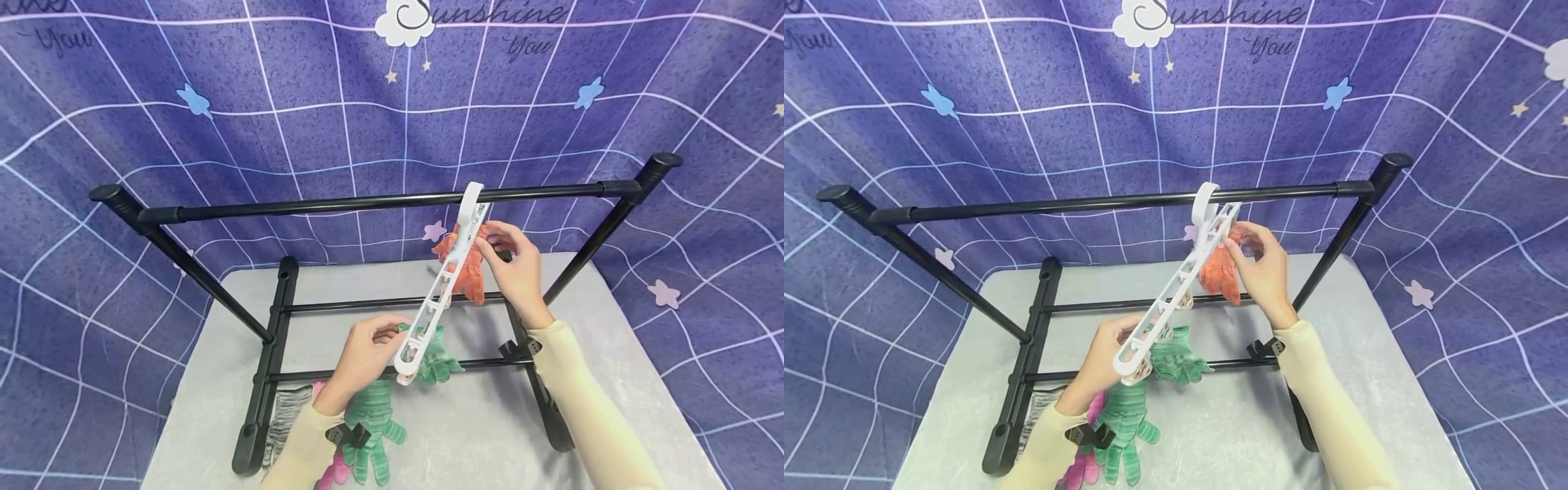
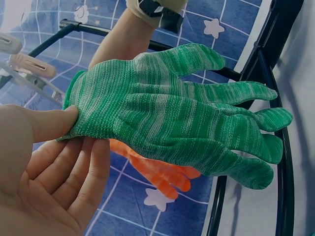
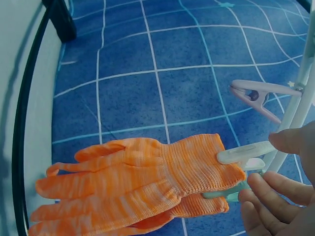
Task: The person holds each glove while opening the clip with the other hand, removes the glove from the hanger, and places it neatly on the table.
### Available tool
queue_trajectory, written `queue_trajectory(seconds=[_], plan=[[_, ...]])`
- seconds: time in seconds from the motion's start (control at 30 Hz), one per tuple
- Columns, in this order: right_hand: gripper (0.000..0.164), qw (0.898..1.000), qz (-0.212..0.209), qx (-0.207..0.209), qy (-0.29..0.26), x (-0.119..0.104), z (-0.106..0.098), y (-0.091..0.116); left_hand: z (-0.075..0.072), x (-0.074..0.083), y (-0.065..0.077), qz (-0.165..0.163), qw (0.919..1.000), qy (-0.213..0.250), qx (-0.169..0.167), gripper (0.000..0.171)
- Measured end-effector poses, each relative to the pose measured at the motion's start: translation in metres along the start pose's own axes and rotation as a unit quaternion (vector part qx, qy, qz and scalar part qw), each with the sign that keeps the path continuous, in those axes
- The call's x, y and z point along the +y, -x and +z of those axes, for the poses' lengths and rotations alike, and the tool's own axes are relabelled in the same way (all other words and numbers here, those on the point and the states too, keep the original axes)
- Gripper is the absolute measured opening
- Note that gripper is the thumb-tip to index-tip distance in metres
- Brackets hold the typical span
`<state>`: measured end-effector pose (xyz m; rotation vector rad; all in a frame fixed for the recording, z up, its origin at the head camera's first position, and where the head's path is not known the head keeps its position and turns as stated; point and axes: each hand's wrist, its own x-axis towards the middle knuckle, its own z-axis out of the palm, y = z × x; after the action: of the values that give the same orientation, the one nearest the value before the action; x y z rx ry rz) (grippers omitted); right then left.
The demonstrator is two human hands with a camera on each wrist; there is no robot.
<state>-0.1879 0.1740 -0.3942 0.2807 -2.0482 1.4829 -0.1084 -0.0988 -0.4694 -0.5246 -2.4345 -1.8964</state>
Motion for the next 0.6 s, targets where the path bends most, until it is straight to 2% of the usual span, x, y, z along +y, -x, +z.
queue_trajectory(seconds=[0.2, 0.4, 0.6], plan=[[0.035, 1.0, 0.016, -0.023, 0.005, 0.002, 0.002, -0.007, 0.001, -0.002, 0.001, 0.004, 1.0, -0.005, 0.0, 0.017], [0.034, 0.999, 0.014, -0.038, 0.012, 0.005, 0.005, -0.012, 0.001, 0.0, 0.002, -0.005, 1.0, -0.007, 0.0, 0.017], [0.033, 0.998, 0.012, -0.054, -0.009, 0.008, 0.007, -0.017, 0.001, 0.001, 0.003, -0.009, 0.9999, -0.005, 0.004, 0.018]])
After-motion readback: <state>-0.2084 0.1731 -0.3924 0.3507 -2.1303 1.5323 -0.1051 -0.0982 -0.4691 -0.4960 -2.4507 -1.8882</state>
